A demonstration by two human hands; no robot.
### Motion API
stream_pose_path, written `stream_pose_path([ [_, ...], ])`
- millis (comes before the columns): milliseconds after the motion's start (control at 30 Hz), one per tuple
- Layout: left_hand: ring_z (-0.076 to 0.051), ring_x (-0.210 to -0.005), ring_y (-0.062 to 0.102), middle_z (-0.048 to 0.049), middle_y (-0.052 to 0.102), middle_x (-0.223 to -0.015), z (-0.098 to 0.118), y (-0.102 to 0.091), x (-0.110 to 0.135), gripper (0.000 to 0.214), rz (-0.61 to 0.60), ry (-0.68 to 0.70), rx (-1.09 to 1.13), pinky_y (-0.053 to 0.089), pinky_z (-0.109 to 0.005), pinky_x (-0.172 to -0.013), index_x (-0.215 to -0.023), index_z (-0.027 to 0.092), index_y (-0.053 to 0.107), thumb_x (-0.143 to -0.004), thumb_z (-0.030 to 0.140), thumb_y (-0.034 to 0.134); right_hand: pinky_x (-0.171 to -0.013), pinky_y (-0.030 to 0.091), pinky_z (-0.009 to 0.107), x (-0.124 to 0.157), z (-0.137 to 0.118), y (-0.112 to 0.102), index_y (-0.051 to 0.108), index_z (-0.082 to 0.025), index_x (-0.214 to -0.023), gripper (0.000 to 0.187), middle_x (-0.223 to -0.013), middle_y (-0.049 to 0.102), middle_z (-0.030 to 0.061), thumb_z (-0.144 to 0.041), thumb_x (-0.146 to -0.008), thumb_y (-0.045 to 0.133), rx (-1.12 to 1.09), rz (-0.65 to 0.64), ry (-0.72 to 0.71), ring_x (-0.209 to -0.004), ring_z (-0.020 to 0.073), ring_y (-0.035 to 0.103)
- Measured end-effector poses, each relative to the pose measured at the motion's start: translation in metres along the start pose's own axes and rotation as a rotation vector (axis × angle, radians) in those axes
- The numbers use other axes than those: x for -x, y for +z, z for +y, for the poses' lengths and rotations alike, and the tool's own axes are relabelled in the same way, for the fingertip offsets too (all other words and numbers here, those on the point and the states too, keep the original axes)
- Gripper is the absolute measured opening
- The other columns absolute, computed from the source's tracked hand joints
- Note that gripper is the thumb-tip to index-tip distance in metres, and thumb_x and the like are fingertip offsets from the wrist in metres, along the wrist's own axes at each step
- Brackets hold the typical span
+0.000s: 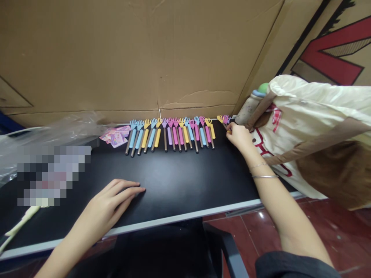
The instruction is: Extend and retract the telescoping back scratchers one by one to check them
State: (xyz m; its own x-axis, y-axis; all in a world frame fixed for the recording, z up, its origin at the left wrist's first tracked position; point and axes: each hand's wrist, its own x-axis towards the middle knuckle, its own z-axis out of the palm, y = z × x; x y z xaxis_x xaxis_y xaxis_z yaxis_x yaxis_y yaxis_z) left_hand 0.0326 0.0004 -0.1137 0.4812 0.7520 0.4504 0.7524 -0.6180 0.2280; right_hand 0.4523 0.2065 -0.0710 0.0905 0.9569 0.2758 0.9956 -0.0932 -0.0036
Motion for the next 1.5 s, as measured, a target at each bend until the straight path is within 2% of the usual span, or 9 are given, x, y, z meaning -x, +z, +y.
stream_pose_path([
  [133, -0.017, -0.099, 0.055, -0.0034, 0.064, -0.109, 0.0, 0.001, 0.0, 0.025, -0.006, -0.005, -0.01, 0.047, -0.029, -0.083, -0.113, 0.024, 0.062, -0.097, 0.017, 0.044, -0.071, 0.048, 0.039, 0.006, -0.014, 0.004, 0.063, -0.018, -0.113, 0.034, -0.102, 0.068, 0.0165, -0.026, -0.084, 0.049, 0.093, 0.007, 0.046, -0.089, 0.0334, 0.066],
  [367, -0.017, -0.098, 0.055, -0.0028, 0.064, -0.109, 0.001, 0.0, 0.002, 0.025, -0.009, -0.011, -0.018, 0.047, -0.029, -0.083, -0.113, 0.024, 0.062, -0.097, 0.018, 0.043, -0.069, 0.048, 0.037, 0.011, -0.022, 0.011, 0.061, -0.02, -0.116, 0.033, -0.11, 0.066, 0.0142, -0.026, -0.086, 0.047, 0.146, 0.008, -0.001, -0.088, 0.0303, 0.065],
  [467, -0.017, -0.097, 0.055, -0.0024, 0.064, -0.108, 0.002, -0.001, 0.002, 0.024, -0.009, -0.013, -0.026, 0.046, -0.03, -0.082, -0.112, 0.024, 0.062, -0.097, 0.019, 0.043, -0.068, 0.048, 0.036, 0.008, -0.018, 0.012, 0.063, -0.019, -0.113, 0.032, -0.11, 0.065, 0.0135, -0.03, -0.088, 0.046, 0.142, 0.026, -0.027, -0.089, 0.0297, 0.064],
  [633, -0.017, -0.096, 0.057, -0.0022, 0.064, -0.107, 0.003, -0.001, 0.001, 0.025, -0.011, -0.021, -0.039, 0.047, -0.029, -0.081, -0.112, 0.025, 0.062, -0.097, 0.02, 0.043, -0.079, 0.047, 0.036, -0.003, 0.002, 0.011, 0.065, -0.018, -0.113, 0.035, -0.111, 0.063, 0.0138, -0.032, -0.091, 0.042, 0.104, 0.075, -0.066, -0.105, 0.0293, 0.057],
  [833, -0.017, -0.095, 0.058, -0.0033, 0.065, -0.107, 0.005, -0.001, 0.0, 0.026, 0.002, -0.027, -0.049, 0.048, -0.028, -0.081, -0.111, 0.025, 0.064, -0.098, 0.022, 0.042, -0.086, 0.047, 0.037, -0.014, 0.022, 0.026, 0.059, -0.017, -0.128, 0.049, -0.121, 0.059, 0.0137, -0.045, -0.091, 0.043, 0.043, 0.022, -0.101, -0.106, 0.0275, 0.056],
  [933, -0.017, -0.095, 0.059, -0.0034, 0.066, -0.107, 0.004, -0.001, 0.0, 0.026, 0.0, -0.026, -0.047, 0.048, -0.028, -0.08, -0.11, 0.025, 0.064, -0.098, 0.023, 0.042, -0.089, 0.046, 0.038, -0.017, 0.025, 0.033, 0.059, -0.016, -0.127, 0.052, -0.124, 0.058, 0.0136, -0.05, -0.091, 0.042, 0.029, -0.008, -0.133, -0.111, 0.028, 0.054],
  [1033, -0.017, -0.095, 0.058, -0.0032, 0.066, -0.107, 0.003, -0.001, 0.0, 0.025, 0.003, -0.021, -0.046, 0.048, -0.028, -0.08, -0.11, 0.024, 0.064, -0.097, 0.022, 0.043, -0.088, 0.046, 0.04, -0.017, 0.026, 0.035, 0.06, -0.015, -0.125, 0.049, -0.123, 0.057, 0.0152, -0.046, -0.09, 0.044, 0.037, -0.016, -0.13, -0.11, 0.0294, 0.054],
  [1333, -0.017, -0.094, 0.058, -0.0029, 0.065, -0.106, 0.004, -0.001, 0.0, 0.024, 0.005, -0.01, -0.053, 0.047, -0.029, -0.079, -0.11, 0.024, 0.063, -0.097, 0.021, 0.043, -0.087, 0.044, 0.038, -0.011, 0.018, 0.025, 0.061, -0.016, -0.121, 0.044, -0.119, 0.059, 0.0138, -0.041, -0.089, 0.044, 0.049, 0.017, -0.13, -0.107, 0.0286, 0.052],
  [1500, -0.016, -0.093, 0.058, -0.0027, 0.066, -0.106, 0.004, -0.001, 0.0, 0.024, 0.018, -0.006, -0.058, 0.046, -0.029, -0.078, -0.109, 0.024, 0.063, -0.097, 0.02, 0.043, -0.075, 0.045, 0.034, -0.005, 0.011, 0.013, 0.063, -0.019, -0.118, 0.039, -0.111, 0.064, 0.0103, -0.037, -0.09, 0.043, 0.051, 0.039, -0.128, -0.103, 0.0269, 0.056],
])
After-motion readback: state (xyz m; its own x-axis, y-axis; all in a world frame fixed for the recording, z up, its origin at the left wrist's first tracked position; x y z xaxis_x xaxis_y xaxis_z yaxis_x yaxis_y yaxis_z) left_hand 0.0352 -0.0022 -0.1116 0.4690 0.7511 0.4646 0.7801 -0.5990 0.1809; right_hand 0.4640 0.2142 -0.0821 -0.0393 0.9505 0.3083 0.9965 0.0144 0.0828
